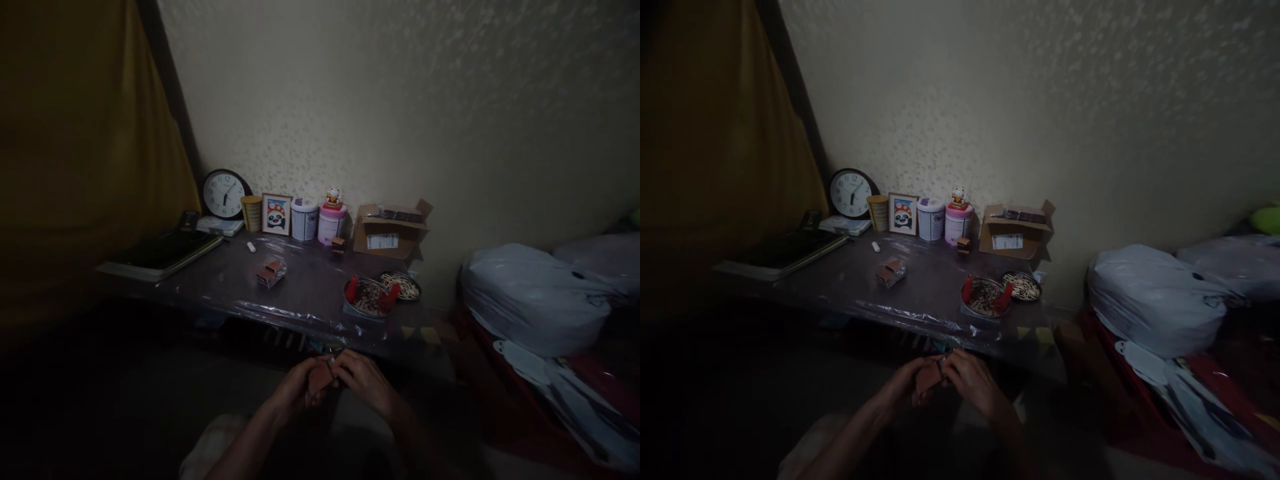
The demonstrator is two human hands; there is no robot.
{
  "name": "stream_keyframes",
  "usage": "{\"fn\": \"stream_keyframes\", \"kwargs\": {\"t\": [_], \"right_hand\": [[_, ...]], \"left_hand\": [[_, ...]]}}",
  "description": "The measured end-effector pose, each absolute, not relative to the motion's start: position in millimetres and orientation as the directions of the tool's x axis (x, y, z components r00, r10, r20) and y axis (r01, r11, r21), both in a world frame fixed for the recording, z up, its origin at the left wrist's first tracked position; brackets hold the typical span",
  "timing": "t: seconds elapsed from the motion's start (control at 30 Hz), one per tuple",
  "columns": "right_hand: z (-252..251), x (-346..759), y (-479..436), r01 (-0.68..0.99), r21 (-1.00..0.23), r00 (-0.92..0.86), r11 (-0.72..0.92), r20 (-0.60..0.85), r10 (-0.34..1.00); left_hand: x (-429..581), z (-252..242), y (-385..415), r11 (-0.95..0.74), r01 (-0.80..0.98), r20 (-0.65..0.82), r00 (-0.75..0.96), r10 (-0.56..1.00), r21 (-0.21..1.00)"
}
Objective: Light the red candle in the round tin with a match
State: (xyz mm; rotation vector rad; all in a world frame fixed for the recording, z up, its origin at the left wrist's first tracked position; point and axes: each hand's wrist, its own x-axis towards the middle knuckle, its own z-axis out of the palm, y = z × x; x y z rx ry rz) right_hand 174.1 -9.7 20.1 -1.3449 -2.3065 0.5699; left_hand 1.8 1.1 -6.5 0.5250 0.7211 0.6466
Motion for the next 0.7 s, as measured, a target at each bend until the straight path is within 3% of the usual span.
{"fn": "stream_keyframes", "kwargs": {"t": [0.27,0.7], "right_hand": [[20.8,176.5,-9.4,0.66,-0.577,-0.486,0.482,0.161,0.859],[21.5,174.6,-13.5,0.753,-0.48,-0.465,0.451,0.097,0.88]], "left_hand": [[2.1,-13.1,3.4,0.672,-0.344,-0.425,0.568,0.705,0.656],[3.8,-12.9,0.1,0.653,-0.276,-0.442,0.549,0.71,0.706]]}}
